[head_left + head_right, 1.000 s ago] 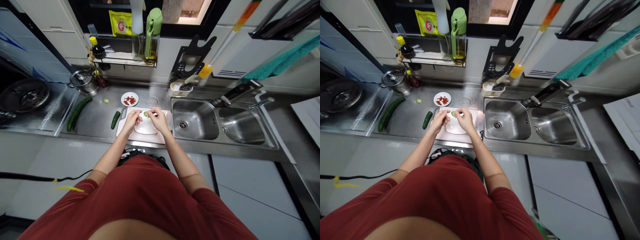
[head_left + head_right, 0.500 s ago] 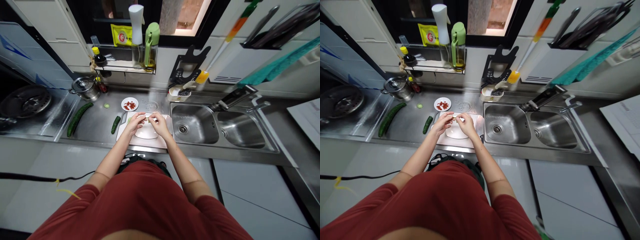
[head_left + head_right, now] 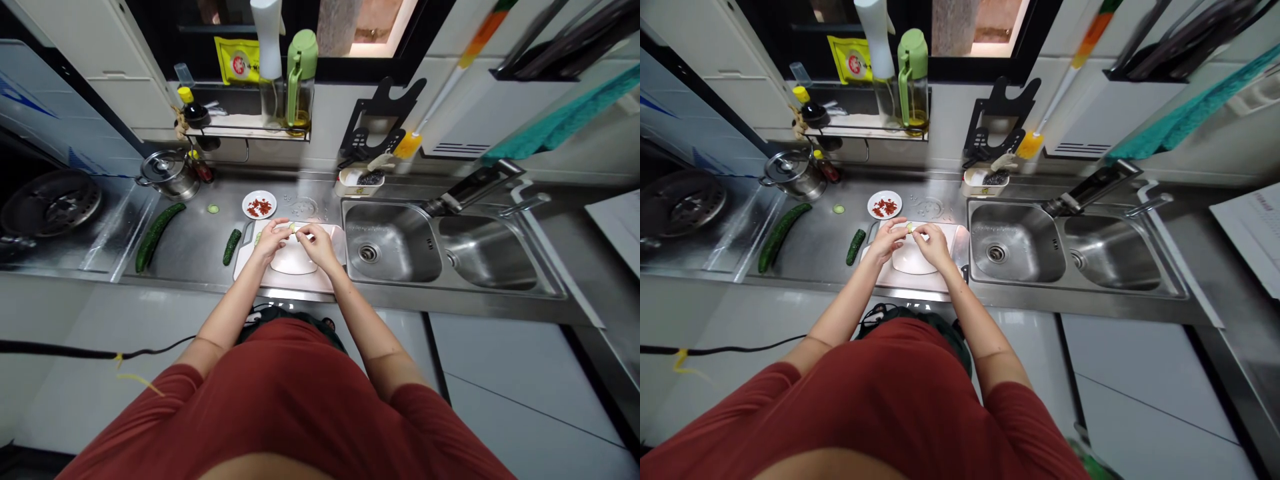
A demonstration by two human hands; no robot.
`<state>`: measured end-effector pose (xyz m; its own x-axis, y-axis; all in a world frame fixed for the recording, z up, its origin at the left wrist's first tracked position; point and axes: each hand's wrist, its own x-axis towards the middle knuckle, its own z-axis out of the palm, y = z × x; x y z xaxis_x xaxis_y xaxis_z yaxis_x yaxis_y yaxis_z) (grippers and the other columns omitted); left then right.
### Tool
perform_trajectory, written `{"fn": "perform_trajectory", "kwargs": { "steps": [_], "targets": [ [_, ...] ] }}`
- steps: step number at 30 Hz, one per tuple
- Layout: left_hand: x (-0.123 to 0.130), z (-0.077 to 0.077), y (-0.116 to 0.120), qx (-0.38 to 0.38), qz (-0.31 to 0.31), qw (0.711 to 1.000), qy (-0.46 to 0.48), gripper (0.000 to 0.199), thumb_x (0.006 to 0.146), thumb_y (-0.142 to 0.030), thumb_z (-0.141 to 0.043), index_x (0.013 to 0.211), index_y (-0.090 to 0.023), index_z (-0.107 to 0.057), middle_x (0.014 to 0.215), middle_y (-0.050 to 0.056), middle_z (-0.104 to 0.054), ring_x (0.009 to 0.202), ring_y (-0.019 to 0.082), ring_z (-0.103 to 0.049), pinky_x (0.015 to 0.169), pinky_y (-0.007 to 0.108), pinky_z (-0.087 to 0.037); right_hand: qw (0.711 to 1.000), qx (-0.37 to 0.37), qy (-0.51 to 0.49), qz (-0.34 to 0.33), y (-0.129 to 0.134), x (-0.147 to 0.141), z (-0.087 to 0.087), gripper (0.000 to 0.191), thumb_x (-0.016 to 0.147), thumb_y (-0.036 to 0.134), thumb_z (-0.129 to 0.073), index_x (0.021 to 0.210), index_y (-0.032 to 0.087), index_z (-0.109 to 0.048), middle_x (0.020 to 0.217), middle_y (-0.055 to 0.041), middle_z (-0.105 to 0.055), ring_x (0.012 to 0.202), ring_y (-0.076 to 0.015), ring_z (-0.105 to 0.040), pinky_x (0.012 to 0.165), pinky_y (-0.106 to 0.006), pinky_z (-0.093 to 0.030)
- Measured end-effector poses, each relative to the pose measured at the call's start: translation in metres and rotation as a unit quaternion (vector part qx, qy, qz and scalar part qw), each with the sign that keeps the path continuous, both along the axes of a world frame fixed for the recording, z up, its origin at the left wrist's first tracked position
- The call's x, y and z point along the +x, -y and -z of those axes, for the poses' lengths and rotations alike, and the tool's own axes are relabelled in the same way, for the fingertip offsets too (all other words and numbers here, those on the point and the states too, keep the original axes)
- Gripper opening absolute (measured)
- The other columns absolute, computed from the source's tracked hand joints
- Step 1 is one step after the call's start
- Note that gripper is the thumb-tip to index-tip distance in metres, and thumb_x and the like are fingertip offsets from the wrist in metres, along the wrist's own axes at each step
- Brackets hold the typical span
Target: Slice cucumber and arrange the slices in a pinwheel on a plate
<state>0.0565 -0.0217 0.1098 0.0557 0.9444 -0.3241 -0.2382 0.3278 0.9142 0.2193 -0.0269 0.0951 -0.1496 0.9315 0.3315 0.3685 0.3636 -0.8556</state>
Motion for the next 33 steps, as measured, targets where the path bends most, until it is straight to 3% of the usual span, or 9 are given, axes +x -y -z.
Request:
{"fn": "perform_trajectory", "kwargs": {
  "steps": [9,17,23,27,33],
  "targets": [
    [0.004,0.022,-0.012,0.033,-0.012,0.998,-0.047,0.05,0.06,-0.028,-0.078,0.107,-0.019,-0.064,0.079,-0.002,-0.062,0.06,0.005,-0.051,0.05,0.016,-0.032,0.992,-0.113,-0.054,0.031,-0.013,-0.007,0.031,0.022,0.078,0.038,-0.056,0.075,0.017,-0.064,0.075,-0.0011,-0.067,0.071,-0.0146,-0.06,0.071,-0.026,-0.046],
    [0.002,0.078,-0.042,0.039,0.0,0.991,-0.13,0.03,0.061,-0.017,-0.073,0.09,-0.014,-0.064,0.07,-0.001,-0.062,0.06,0.008,-0.053,0.058,0.019,-0.039,0.981,-0.17,0.06,0.075,-0.033,-0.01,0.079,0.019,0.08,0.031,-0.053,0.08,0.017,-0.067,0.074,-0.0004,-0.067,0.071,-0.014,-0.061,0.069,-0.022,-0.044],
    [0.001,0.114,-0.055,0.031,0.021,0.973,-0.228,0.028,0.063,-0.011,-0.068,0.091,-0.015,-0.063,0.066,-0.003,-0.061,0.061,0.009,-0.054,0.064,0.021,-0.045,0.959,-0.196,0.186,0.084,-0.036,-0.016,0.097,0.022,0.085,0.028,-0.05,0.086,0.017,-0.069,0.081,-0.0026,-0.071,0.077,-0.0149,-0.062,0.072,-0.021,-0.042],
    [0.002,0.12,-0.058,0.054,0.039,0.939,-0.338,0.033,0.065,-0.012,-0.067,0.097,-0.017,-0.066,0.073,-0.001,-0.065,0.066,0.011,-0.057,0.067,0.023,-0.045,0.94,-0.199,0.264,0.089,-0.038,-0.019,0.098,0.024,0.089,0.027,-0.047,0.091,0.019,-0.07,0.089,-0.0048,-0.072,0.085,-0.0165,-0.063,0.076,-0.022,-0.042],
    [0.004,0.114,-0.06,0.108,0.078,0.878,-0.461,0.031,0.071,-0.013,-0.061,0.101,-0.018,-0.067,0.078,0.001,-0.068,0.072,0.014,-0.059,0.073,0.024,-0.044,0.906,-0.226,0.345,0.094,-0.038,-0.025,0.094,0.028,0.094,0.031,-0.042,0.103,0.021,-0.067,0.1,-0.0076,-0.07,0.093,-0.0193,-0.063,0.078,-0.025,-0.043]
  ]
}}
